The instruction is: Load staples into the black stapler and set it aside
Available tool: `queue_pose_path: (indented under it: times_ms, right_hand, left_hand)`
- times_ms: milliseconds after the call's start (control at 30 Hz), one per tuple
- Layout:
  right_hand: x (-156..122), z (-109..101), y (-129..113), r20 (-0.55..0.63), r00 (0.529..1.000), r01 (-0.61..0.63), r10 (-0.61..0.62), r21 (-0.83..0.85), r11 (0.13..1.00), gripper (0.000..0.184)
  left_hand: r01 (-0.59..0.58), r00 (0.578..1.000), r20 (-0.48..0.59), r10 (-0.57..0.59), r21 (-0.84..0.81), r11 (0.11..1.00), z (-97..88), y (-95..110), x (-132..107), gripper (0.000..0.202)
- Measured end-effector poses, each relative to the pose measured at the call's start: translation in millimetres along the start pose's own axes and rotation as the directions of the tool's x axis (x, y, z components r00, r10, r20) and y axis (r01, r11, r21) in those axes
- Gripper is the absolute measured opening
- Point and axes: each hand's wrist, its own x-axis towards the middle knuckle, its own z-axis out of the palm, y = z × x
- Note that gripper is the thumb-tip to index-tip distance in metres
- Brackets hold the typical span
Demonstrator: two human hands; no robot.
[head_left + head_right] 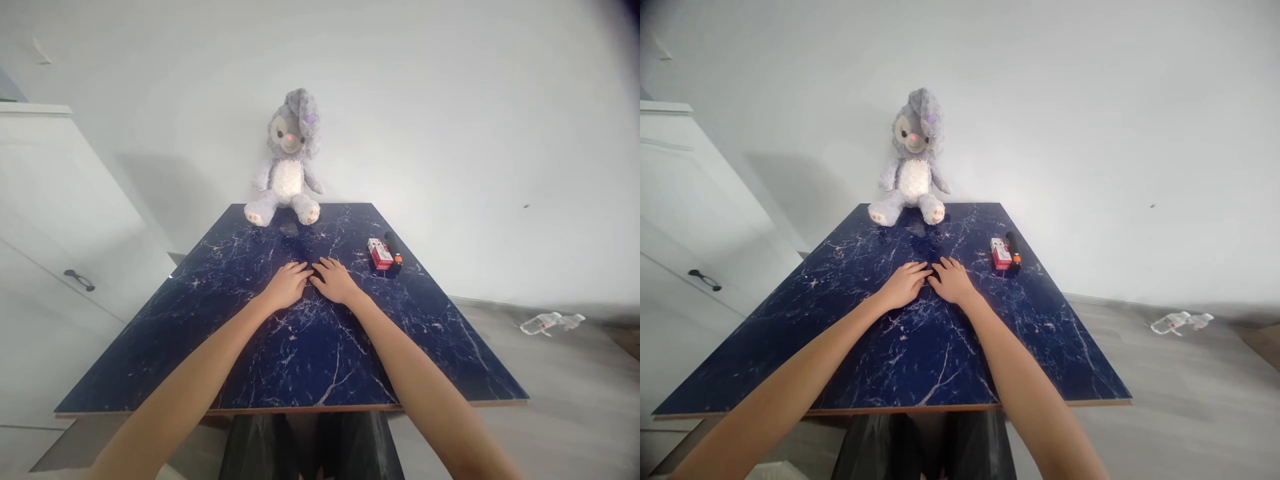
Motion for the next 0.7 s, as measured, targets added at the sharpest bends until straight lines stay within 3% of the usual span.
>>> queue_pose_path:
  times_ms: [700]
  right_hand:
    - [0.7, 3.6, 1.9, -0.004, 1.0, 0.008, -0.008, 0.018, 1.0, 0.054]
  left_hand:
    - [-0.009, 1.0, -0.001, 0.009, 0.008, 1.0, -1.5, 0.0, 0.2, 0.044]
